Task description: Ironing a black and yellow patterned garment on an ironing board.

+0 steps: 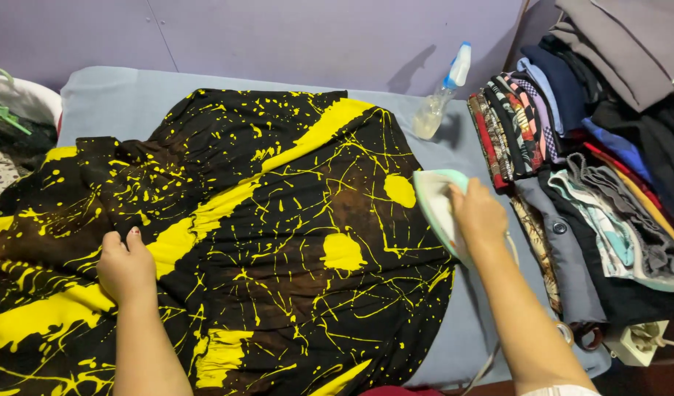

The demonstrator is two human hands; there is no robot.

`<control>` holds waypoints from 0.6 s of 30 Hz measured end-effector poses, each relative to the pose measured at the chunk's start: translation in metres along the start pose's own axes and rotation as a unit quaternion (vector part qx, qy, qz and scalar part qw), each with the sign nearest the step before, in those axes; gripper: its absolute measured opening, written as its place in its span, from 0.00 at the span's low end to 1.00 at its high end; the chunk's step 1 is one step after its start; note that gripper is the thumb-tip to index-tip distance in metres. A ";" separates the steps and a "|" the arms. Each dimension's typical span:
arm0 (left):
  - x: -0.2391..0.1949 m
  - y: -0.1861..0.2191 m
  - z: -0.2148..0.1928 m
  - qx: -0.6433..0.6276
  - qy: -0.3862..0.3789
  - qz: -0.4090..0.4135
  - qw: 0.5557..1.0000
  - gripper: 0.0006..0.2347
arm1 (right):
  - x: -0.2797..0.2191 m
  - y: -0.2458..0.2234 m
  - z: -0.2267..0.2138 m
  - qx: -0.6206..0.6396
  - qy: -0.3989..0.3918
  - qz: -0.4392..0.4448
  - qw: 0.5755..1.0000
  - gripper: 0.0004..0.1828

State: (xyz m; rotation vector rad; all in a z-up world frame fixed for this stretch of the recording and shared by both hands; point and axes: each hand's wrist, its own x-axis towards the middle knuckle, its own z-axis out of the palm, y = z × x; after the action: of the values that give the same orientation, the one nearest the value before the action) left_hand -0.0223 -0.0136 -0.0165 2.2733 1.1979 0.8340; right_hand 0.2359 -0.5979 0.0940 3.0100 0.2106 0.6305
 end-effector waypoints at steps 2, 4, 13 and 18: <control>-0.003 0.005 -0.007 0.024 -0.012 0.004 1.000 0.16 | 0.007 0.018 0.011 -0.001 0.011 -0.012 1.000 0.25; -0.009 0.014 -0.017 0.048 -0.025 0.007 0.999 0.17 | 0.012 0.025 0.017 -0.002 0.021 -0.024 0.999 0.24; -0.049 0.010 -0.031 0.102 -0.027 0.121 0.987 0.16 | 0.082 -0.030 0.049 0.041 0.034 -0.031 0.998 0.24; -0.052 0.000 -0.022 0.009 0.019 0.082 0.996 0.13 | 0.103 -0.038 0.074 0.044 0.026 -0.033 0.998 0.26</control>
State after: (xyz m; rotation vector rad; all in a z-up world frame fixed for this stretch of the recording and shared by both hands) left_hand -0.0606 -0.0550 -0.0166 2.4057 1.0492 0.9322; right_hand 0.3548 -0.5472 0.0639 3.0571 0.3468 0.7122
